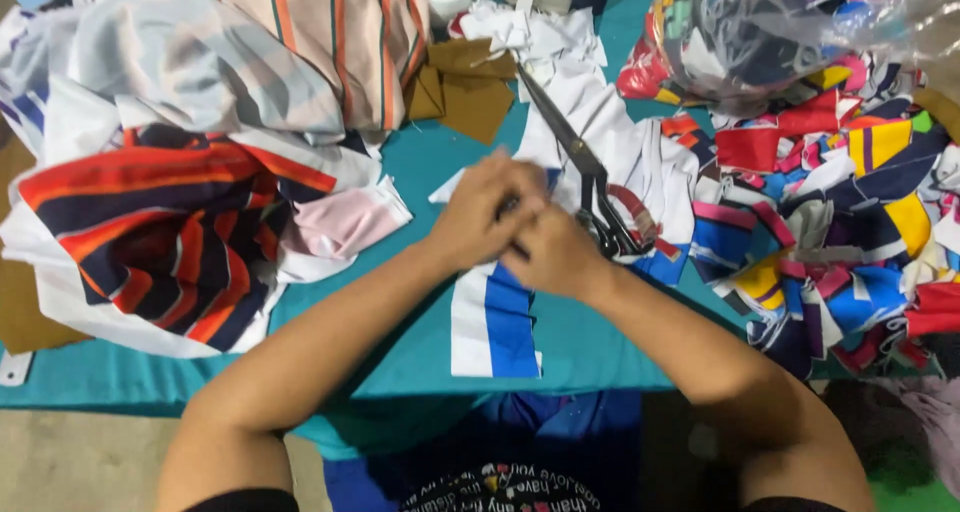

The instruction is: Using scissors to cut long strips of blue and white fabric from scraps on a work table.

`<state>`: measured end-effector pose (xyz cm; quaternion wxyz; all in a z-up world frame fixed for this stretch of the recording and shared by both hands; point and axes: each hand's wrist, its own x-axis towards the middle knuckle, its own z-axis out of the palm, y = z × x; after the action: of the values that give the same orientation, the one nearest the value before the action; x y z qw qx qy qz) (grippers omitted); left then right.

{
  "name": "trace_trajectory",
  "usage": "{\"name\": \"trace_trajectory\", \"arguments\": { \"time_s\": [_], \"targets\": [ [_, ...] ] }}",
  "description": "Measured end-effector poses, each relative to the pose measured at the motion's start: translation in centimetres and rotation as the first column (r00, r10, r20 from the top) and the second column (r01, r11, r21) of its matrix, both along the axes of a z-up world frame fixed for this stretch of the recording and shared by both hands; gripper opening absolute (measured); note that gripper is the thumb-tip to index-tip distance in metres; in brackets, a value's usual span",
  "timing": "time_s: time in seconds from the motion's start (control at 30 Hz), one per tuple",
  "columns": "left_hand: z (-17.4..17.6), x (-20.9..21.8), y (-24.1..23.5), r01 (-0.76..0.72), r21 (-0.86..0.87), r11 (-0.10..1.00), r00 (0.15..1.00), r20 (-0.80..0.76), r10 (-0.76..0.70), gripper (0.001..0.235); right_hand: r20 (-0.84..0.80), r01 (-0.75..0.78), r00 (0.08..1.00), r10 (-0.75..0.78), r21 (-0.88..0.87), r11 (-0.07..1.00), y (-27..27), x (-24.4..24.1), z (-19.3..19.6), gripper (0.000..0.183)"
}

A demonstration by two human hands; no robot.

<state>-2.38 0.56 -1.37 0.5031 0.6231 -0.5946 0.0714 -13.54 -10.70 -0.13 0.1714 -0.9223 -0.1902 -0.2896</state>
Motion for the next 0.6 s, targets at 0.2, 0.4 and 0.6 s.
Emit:
{"name": "trace_trajectory", "arguments": {
  "time_s": [0.2,0.4,0.6],
  "targets": [
    [3.5,-1.2,1.6,-0.150,-0.119,0.982,0.952,0.250,0.176,0.026,0.004,0.108,0.993,-0.119,0.390,0.915,-2.8,-0.4,2.7,0.076],
    [6.7,-4.9,1.8,-0.040,0.089,0.995,0.882,0.471,-0.006,0.043,-0.274,0.113,0.962,-0.018,0.338,0.934,-2.6,-0.7,2.3,0.090],
    [5.3,-5.8,2.4,-0.098,0.345,0.934,0.859,0.503,-0.095,0.071,-0.276,0.123,0.961,-0.033,0.314,0.942,-0.7,-1.7,2.2,0.066]
  ]
}}
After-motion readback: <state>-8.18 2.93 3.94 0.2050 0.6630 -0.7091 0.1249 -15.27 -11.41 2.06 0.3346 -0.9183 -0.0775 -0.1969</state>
